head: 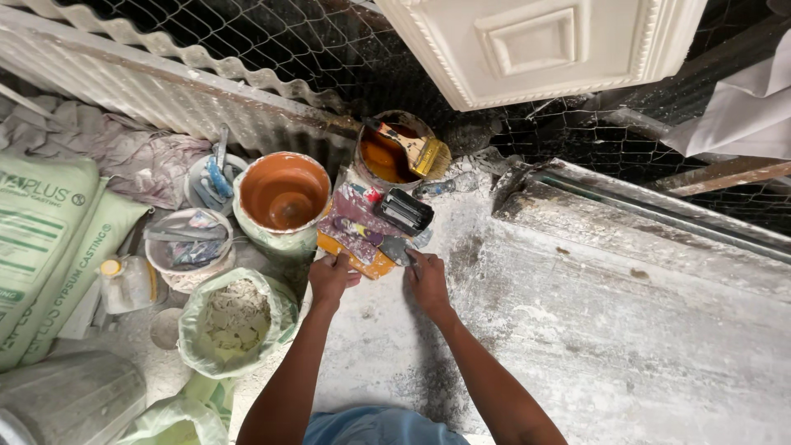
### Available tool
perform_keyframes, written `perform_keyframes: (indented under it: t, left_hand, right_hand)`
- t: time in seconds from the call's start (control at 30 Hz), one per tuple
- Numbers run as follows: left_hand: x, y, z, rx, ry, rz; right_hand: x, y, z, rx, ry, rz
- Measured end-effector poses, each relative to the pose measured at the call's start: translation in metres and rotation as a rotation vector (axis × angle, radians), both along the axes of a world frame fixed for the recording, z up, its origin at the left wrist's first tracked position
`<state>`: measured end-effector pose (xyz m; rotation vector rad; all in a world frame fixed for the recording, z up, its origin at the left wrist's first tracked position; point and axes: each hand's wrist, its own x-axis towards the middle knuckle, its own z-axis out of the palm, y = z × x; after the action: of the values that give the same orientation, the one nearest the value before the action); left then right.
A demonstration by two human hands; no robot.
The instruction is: The person scrapes a white powdery residue from a long metal workbench using a yellow plastic scraper. They then place two long decorative molding strips on the bench and apply a liquid coating to them with a brush. Finally, they fill a small pink cup with water from a tap.
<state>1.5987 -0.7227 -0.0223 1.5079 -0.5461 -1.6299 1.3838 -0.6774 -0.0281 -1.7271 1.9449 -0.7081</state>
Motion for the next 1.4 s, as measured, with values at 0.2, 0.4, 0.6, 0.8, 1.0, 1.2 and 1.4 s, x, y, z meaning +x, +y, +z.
perform_keyframes:
  t: [0.2, 0.4, 0.6, 0.8, 1.0, 1.2, 1.4]
  left_hand:
    - [0.0, -0.022, -0.012, -0.011, 0.073, -0.123]
    - [0.006, -0.035, -0.018, 0.014, -0.008, -0.29]
    - [0.012, -0.028, -0.017, 0.075, -0.212, -0.392]
    - [-0.022, 0.009, -0.011, -0.561, -0.899, -0.585]
    - [-0.101, 0.043, 0.004, -0.987, -1.096, -0.794]
    - [-0.114, 0.043, 0.01, -1.034, -1.378, -0.91]
    - [-0.07, 0.072, 0.0, -1.098, -1.349, -0.839]
  right_hand:
    - [-0.01, 0.001, -0.008, -0.11, -0.056, 0.047]
    - [-0.013, 0.002, -0.014, -0.039, -0.056, 0.033]
    - [-0.023, 0.017, -0.015, -0.171, -0.004, 0.071]
    - [-0.031, 0.043, -0.007, -0.082, 0.08, -0.013]
    - [-0.025, 0.047, -0.002, -0.119, 0.067, -0.096]
    - [-0.039, 0.092, 0.01, -0.191, 0.022, -0.126]
    - [-0.07, 0.141, 0.008, -0.113, 0.022, -0.199]
